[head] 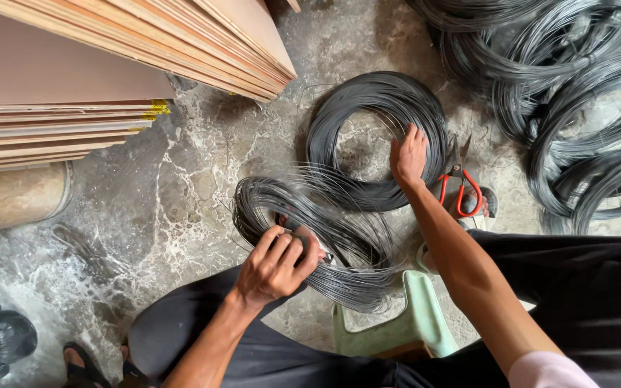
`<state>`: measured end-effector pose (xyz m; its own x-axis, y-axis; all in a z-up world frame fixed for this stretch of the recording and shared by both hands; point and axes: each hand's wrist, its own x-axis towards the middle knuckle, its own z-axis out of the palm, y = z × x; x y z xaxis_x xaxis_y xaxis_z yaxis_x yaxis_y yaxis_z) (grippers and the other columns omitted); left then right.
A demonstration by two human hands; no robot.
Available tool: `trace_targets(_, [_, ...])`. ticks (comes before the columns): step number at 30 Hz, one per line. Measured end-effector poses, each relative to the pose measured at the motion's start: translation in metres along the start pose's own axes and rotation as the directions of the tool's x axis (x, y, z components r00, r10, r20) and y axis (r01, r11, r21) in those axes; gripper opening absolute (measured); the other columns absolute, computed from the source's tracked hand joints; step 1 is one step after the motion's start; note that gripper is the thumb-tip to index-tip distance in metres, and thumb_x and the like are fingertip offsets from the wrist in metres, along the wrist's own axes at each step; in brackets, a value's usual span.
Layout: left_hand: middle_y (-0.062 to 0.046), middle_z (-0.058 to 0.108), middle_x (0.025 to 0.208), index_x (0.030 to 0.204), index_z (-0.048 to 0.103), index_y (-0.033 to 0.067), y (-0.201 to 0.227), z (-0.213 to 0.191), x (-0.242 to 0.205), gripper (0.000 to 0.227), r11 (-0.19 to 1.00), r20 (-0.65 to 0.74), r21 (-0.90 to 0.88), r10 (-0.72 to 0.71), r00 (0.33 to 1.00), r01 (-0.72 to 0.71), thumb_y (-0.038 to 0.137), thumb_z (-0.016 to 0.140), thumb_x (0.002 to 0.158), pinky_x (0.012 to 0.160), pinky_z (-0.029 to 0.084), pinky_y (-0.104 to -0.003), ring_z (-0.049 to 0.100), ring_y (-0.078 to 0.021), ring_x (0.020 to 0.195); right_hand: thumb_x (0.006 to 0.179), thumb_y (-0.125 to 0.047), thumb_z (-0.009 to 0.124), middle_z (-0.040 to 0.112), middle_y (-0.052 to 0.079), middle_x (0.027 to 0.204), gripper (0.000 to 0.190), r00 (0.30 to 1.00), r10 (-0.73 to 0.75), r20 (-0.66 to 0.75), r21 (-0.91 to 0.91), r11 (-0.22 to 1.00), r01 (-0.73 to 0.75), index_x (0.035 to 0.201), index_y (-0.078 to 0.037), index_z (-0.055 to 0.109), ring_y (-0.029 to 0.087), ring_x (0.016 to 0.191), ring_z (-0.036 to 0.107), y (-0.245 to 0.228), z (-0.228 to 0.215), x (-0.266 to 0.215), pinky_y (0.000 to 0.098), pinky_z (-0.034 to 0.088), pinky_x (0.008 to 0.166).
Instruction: The person sits on the floor and coils a long piece of dark wire into a circular bundle by hand. They repeatedly wrap the wire around the existing coil and adjust the shape to keep it neat. A pair of red-handled pliers rests on the floor nearby but is not used during the task.
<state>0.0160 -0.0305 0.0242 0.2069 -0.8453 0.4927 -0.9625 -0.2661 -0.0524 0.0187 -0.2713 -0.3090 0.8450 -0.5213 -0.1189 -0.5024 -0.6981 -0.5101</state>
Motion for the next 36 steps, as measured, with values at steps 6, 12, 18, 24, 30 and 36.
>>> trace_targets(6, [-0.014, 0.046, 0.064, 0.086, 0.062, -0.0025, 0.001, 0.014, -0.009, 0.016, 1.0, 0.037, -0.012, -0.019, 0.999, 0.02, -0.003, 0.046, 0.088, 0.065, 0.053, -0.038, 0.052, -0.0231, 0.056, 0.081, -0.017, 0.06, 0.053, 0.015, 0.091, 0.031, 1.0, -0.01, -0.024, -0.21, 0.978, 0.005, 0.105, -0.006, 0.043, 0.032, 0.086, 0.056, 0.019, 0.037, 0.016, 0.0388, 0.044, 0.079])
trace_targets(12, [-0.013, 0.046, 0.065, 0.087, 0.061, -0.0027, -0.002, 0.011, -0.011, 0.019, 0.999, 0.033, -0.03, -0.025, 0.999, 0.026, -0.003, 0.043, 0.089, 0.066, 0.053, -0.038, 0.05, -0.0229, 0.056, 0.079, -0.012, 0.062, 0.046, 0.01, 0.078, 0.015, 0.98, -0.121, -0.157, 0.054, 0.99, 0.131, 0.086, -0.007, 0.049, 0.029, 0.072, 0.054, 0.031, 0.027, 0.005, 0.0368, 0.045, 0.066])
trace_targets(18, [-0.014, 0.045, 0.061, 0.084, 0.061, -0.0033, 0.001, 0.003, -0.001, 0.012, 1.0, -0.041, -0.011, -0.007, 0.999, 0.007, -0.005, 0.049, 0.087, 0.065, 0.053, -0.037, 0.049, -0.0231, 0.053, 0.081, -0.011, 0.065, 0.064, 0.015, 0.081, 0.015, 0.867, 0.165, 0.47, 0.784, 0.374, -0.496, 0.095, -0.005, 0.063, 0.02, 0.068, 0.065, -0.043, -0.088, -0.027, 0.0274, 0.056, 0.06])
trace_targets(24, [-0.009, 0.043, 0.063, 0.088, 0.058, -0.0033, 0.008, 0.001, -0.023, 0.017, 0.999, -0.02, 0.023, 0.028, 0.999, -0.028, -0.003, 0.041, 0.09, 0.066, 0.05, -0.036, 0.049, -0.0214, 0.056, 0.075, -0.004, 0.069, 0.063, 0.008, 0.065, 0.013, 0.894, -0.208, 0.396, 0.841, 0.472, -0.263, 0.087, -0.003, 0.064, 0.007, 0.052, 0.051, -0.108, -0.16, -0.081, 0.0177, 0.036, 0.05])
trace_targets(30, [-0.01, 0.043, 0.064, 0.087, 0.058, -0.0037, 0.012, 0.001, -0.033, 0.016, 0.998, -0.067, 0.048, 0.042, 0.997, -0.038, -0.001, 0.043, 0.09, 0.066, 0.05, -0.036, 0.051, -0.023, 0.057, 0.079, -0.012, 0.069, 0.054, 0.002, 0.06, 0.009, 0.822, -0.363, 0.438, 0.808, 0.56, -0.183, 0.083, -0.005, 0.064, 0.009, 0.055, 0.047, -0.136, -0.202, -0.137, 0.0226, 0.037, 0.052])
trace_targets(36, [-0.01, 0.045, 0.07, 0.089, 0.054, -0.0016, 0.016, 0.008, -0.043, 0.006, 0.999, -0.171, 0.037, 0.014, 0.985, -0.007, 0.003, 0.05, 0.089, 0.067, 0.051, -0.037, 0.053, -0.023, 0.063, 0.088, -0.021, 0.058, 0.059, 0.006, 0.079, 0.011, 0.776, -0.611, 0.154, 0.71, 0.615, 0.343, 0.092, -0.012, 0.062, 0.024, 0.07, 0.062, -0.153, -0.229, -0.17, 0.0303, 0.05, 0.063])
